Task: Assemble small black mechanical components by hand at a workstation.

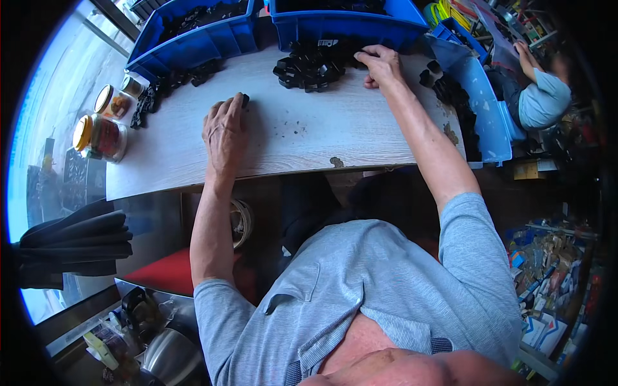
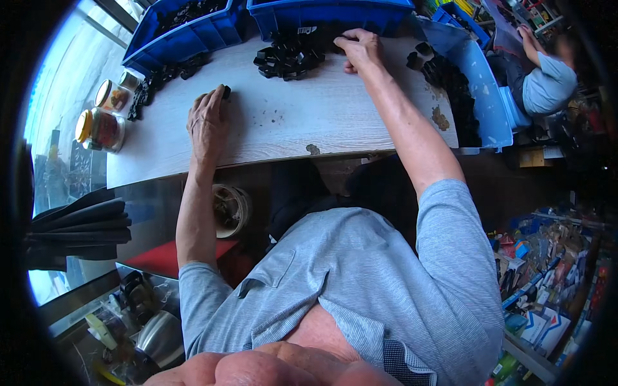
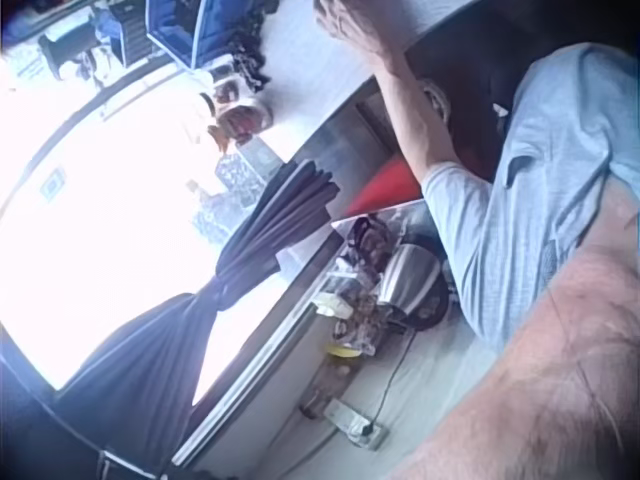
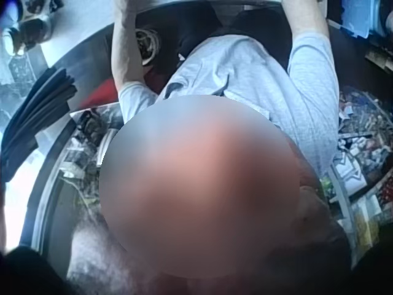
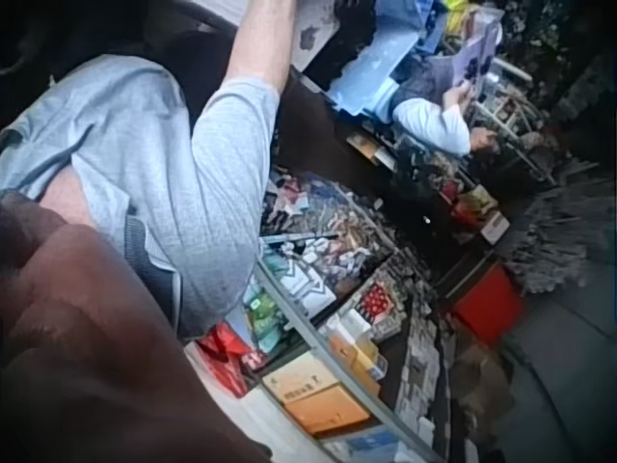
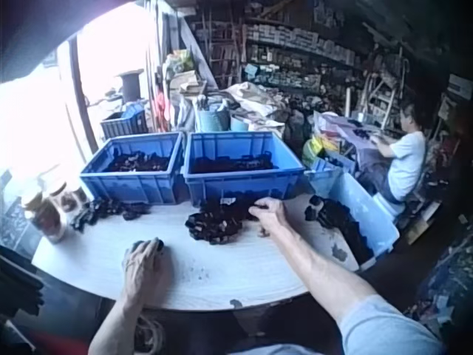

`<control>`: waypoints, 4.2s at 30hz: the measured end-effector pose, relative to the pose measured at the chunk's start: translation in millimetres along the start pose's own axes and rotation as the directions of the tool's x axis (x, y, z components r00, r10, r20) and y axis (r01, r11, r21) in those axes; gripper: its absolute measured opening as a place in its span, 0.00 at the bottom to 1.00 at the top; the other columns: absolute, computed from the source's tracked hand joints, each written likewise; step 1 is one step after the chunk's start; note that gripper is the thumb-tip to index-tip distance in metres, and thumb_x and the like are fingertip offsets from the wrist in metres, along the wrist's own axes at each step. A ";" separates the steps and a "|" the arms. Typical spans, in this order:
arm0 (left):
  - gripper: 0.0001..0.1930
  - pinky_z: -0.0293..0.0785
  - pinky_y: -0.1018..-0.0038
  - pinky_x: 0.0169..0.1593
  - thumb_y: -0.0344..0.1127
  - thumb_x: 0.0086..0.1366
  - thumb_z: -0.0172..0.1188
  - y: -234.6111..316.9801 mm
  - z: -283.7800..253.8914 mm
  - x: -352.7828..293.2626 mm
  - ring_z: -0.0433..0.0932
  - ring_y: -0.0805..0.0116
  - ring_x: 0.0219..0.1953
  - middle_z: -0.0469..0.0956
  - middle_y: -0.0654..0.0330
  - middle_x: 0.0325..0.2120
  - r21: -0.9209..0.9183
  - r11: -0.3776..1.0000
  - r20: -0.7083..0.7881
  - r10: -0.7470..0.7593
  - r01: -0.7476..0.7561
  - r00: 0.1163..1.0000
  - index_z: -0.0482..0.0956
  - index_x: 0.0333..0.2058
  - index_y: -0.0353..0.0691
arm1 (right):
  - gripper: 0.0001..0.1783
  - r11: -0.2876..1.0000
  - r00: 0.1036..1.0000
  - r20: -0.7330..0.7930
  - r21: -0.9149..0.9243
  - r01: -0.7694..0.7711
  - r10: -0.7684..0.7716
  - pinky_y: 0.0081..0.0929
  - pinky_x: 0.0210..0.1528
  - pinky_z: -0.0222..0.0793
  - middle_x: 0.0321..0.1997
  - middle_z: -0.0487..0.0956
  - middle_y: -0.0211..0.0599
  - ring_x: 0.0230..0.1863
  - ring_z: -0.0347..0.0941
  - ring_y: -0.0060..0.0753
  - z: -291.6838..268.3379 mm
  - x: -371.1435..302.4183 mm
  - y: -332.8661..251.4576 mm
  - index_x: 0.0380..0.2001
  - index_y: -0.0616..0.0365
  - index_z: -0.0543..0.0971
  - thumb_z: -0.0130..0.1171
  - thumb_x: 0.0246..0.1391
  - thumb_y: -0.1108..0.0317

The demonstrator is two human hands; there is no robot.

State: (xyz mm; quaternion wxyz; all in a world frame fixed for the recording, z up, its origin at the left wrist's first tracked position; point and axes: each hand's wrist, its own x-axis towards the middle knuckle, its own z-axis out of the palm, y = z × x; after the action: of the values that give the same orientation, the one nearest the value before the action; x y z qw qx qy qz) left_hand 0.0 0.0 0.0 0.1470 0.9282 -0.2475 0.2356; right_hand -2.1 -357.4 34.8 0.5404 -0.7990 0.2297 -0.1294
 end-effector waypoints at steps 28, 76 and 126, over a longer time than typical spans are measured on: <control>0.15 0.79 0.64 0.51 0.29 0.65 0.60 141.9 34.1 31.6 0.83 0.52 0.46 0.83 0.52 0.46 -0.508 0.825 -0.050 0.258 -0.247 0.965 0.82 0.51 0.41 | 0.22 0.973 0.911 0.367 -0.201 -0.117 0.185 0.24 0.13 0.65 0.16 0.71 0.26 0.11 0.65 0.20 -29.0 -93.4 -7.1 0.54 0.52 0.78 0.61 0.54 0.72; 0.14 0.74 0.56 0.46 0.28 0.60 0.61 78.4 32.0 54.8 0.78 0.47 0.43 0.80 0.51 0.40 -0.398 0.900 -0.432 -0.016 -0.175 0.902 0.79 0.46 0.42 | 0.23 0.999 0.939 0.343 -0.034 -0.026 0.036 0.21 0.10 0.55 0.14 0.70 0.24 0.08 0.61 0.18 -36.8 -93.0 15.2 0.46 0.65 0.78 0.71 0.48 0.67; 0.12 0.78 0.64 0.48 0.32 0.65 0.64 52.0 9.0 19.1 0.80 0.56 0.43 0.85 0.59 0.41 -0.222 0.964 0.020 0.156 -0.148 0.988 0.82 0.47 0.43 | 0.15 0.966 0.967 -0.016 0.056 -0.253 0.254 0.28 0.18 0.74 0.17 0.71 0.27 0.13 0.66 0.21 -8.7 0.7 -1.4 0.41 0.51 0.84 0.71 0.52 0.57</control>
State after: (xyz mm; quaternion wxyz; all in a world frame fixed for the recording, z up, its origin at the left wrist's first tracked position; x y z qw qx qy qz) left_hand -9.6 -54.4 10.3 0.2257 0.8888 -0.3453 0.1998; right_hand -5.1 -364.3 39.4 0.5710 -0.7468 0.3327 -0.0744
